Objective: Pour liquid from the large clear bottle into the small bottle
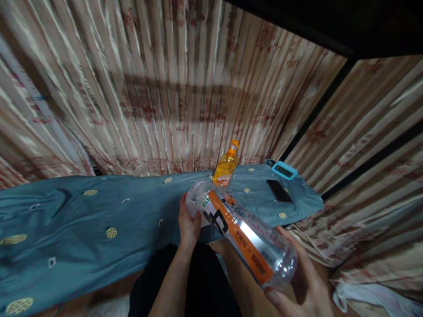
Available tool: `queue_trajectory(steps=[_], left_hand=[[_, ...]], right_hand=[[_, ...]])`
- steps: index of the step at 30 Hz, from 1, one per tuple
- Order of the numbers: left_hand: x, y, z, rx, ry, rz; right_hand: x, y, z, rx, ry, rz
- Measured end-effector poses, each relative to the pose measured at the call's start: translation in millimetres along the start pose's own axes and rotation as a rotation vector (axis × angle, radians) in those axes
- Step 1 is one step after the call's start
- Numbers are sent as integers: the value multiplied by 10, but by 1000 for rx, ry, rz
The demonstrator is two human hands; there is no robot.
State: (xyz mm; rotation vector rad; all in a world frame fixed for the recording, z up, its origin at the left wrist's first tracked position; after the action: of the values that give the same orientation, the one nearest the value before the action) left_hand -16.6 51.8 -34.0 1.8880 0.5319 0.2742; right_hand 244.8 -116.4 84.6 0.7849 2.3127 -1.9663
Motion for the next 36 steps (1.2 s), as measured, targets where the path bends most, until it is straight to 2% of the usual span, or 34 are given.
queue_trajectory(steps=[9,18,28,36], left_hand=[[-6,50,-3,-30,-19,-5],[-16,-36,0,-31,10,-29],[-34,67,-15,-67,-6,-65],[-26,45,-9,-71,9,-13]], right_hand=[[-2,19,3,-7,-23,-40],[14,41,-2,-3,-19,-96],[-17,19,7,14,-9,-46],[-8,124,45,51,-2,-131]])
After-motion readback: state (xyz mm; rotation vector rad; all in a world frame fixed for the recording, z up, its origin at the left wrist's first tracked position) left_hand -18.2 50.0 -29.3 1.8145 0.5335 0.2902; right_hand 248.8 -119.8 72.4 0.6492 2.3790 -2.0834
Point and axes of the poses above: each hand's wrist, its own z-axis away from the middle knuckle, its own x-axis out of the palm, y = z × x, the point moved 8 cm from there along -z, towards the middle knuckle, and after that the axes turned 4 degrees about x, right-handed, at the moved point
